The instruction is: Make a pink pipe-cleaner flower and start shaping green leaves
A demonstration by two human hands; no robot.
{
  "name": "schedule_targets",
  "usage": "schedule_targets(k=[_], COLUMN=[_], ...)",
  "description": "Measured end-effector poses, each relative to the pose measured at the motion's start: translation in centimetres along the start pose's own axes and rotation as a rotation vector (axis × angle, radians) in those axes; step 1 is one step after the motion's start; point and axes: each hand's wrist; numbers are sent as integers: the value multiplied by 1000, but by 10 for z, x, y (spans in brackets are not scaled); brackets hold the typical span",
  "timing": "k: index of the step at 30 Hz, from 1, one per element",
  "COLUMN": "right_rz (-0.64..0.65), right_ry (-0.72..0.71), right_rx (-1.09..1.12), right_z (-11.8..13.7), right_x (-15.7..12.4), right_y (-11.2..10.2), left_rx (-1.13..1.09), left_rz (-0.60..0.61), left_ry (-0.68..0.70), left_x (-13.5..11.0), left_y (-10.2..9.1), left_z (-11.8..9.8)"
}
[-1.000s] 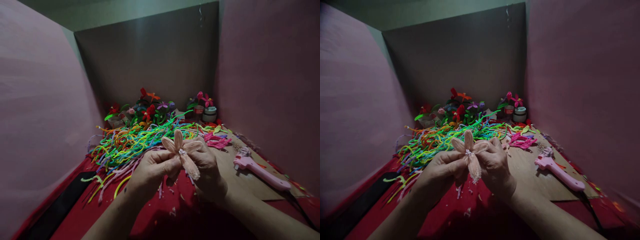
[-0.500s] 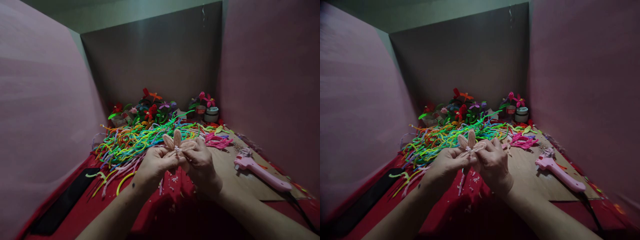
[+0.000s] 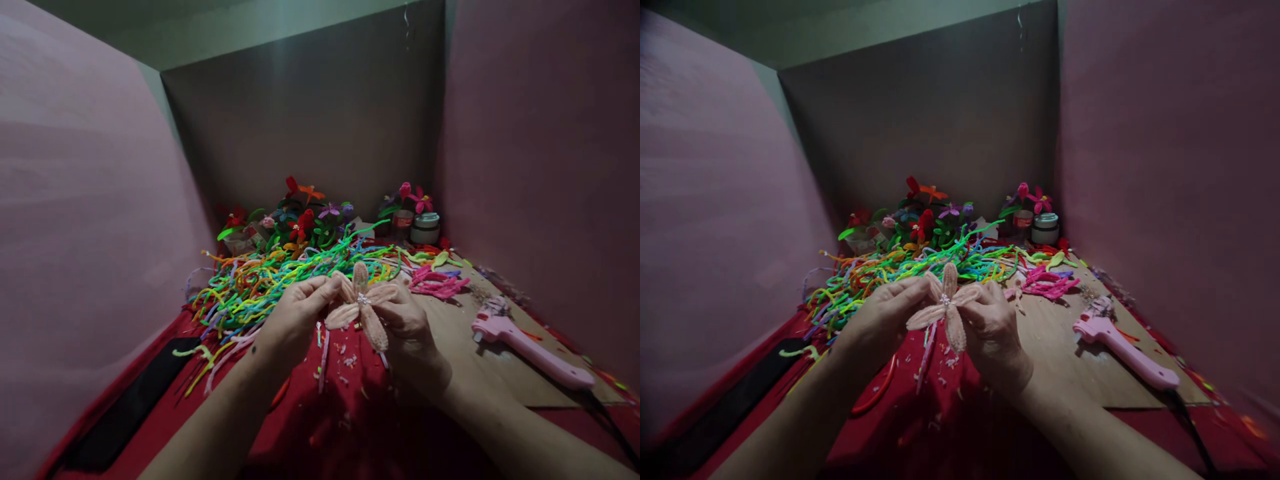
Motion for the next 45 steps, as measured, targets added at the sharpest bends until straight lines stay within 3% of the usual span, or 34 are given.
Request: schedule_targets(k=[4,7,10,12,15,17,21,24,27,29,32,37,43,45], right_rz=[22,37,94,142,202,242,292,280,301,333,334,382,339,309], right_ry=[14,29,56,79,76,62,90,136,205,248,340,451,332,350], right_rx=[-9,-7,64,118,174,207,232,265,320,361,457,688,499,490], right_z=[-1,-3,-2,0,3,5,9,11,14,17,23,31,31,30], right_x=[-3,-3,-2,-2,-1,-1,-1,1,4,5,7,7,10,11], right_y=[0,-3,-6,-6,-6,-6,-7,-8,-9,-10,-10,-8,-11,-12], left_rx=[-244,-127,41,155,245,193,44,115,298,465,726,948,880,867], left_rz=[32,-70,-215,-155,107,204,248,213,192,343,589,654,603,590], left_ry=[-119,-87,50,81,-37,-116,-224,-116,153,308,428,452,421,413], left_x=[7,7,7,8,14,22,32,29,18,10,3,3,3,3], left_y=[3,0,-2,-3,-4,-6,-12,-13,-10,-7,-3,-3,-5,-5], left_z=[18,15,-5,-21,-32,-28,-10,-15,-37,-52,-60,-45,-31,-31])
Point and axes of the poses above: each hand's wrist, its own x-axis towards the middle knuckle, its own y-axis out of the palm, z = x × y, and after that the axes turned 4 degrees about y, right-handed
